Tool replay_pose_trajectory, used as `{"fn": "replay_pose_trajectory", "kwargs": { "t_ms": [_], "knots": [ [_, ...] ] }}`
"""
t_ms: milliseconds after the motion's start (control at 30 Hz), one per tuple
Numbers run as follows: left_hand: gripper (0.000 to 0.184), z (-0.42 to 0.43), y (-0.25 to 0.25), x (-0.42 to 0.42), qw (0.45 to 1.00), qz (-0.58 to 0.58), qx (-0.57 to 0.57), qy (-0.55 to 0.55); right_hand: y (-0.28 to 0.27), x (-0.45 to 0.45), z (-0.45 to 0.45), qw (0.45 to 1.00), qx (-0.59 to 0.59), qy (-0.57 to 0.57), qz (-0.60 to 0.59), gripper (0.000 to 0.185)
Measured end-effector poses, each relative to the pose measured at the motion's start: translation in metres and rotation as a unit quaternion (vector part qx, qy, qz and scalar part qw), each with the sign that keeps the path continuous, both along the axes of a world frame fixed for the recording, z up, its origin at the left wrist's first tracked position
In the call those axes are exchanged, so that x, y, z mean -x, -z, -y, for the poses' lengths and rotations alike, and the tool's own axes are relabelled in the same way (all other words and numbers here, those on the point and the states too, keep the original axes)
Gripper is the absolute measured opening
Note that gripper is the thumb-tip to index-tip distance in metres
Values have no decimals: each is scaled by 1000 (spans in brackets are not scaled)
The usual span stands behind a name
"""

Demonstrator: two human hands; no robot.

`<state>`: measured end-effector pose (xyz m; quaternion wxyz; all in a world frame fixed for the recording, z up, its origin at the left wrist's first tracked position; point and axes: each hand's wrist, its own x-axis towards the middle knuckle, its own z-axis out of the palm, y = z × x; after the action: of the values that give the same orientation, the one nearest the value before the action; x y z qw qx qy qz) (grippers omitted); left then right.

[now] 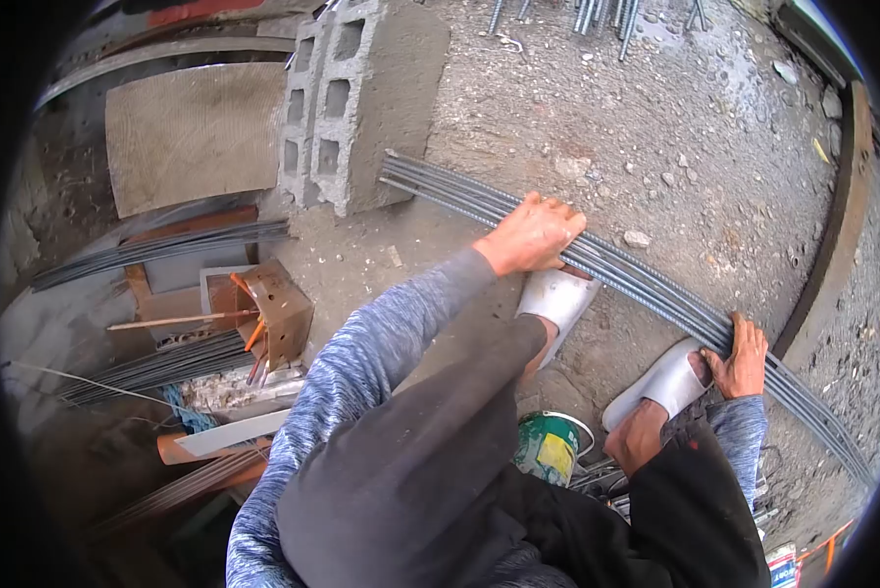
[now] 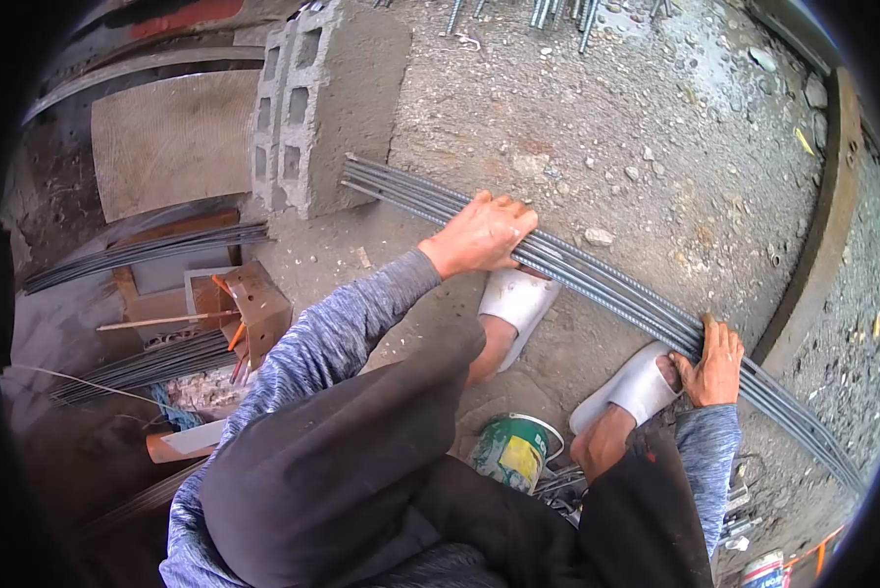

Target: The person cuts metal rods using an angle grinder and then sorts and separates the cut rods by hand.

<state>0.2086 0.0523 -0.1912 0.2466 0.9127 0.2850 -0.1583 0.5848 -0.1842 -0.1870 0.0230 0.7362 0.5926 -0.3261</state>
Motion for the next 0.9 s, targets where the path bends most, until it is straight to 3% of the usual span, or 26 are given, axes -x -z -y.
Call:
{"fn": "replay_pose_trajectory", "kwargs": {
  "t_ms": [133, 333, 500, 633, 767, 800, 833, 900],
  "knots": [
    [48, -1, 1, 2, 1000, 23, 4, -7, 3, -3, -4, 1000, -22, -7, -20, 74],
    [54, 1, 4, 2, 1000, 31, 0, -5, 3, -7, -12, 999, 45, 8, -17, 73],
    [59, 2, 1, 2, 999, 31, -12, -6, 13, -10, -8, 999, 21, 18, -30, 67],
    [51, 0, 0, 0, 1000, 28, 2, -10, 18, -14, -6, 999, 6, 19, -45, 64],
    [39, -4, -9, -3, 998, 33, 44, -29, 1, -10, -34, 988, 123, 30, -86, 63],
    [39, -6, -9, -3, 993, 72, 85, -37, 29, -23, -4, 995, 5, -11, -104, 71],
    [40, -3, 4, 4, 992, 115, 40, -17, 1, -10, -27, 995, 56, -12, -87, 62],
    [40, -5, -9, -8, 999, 28, 26, 4, 17, -15, -15, 993, -5, -26, -117, 54]
  ]
}}
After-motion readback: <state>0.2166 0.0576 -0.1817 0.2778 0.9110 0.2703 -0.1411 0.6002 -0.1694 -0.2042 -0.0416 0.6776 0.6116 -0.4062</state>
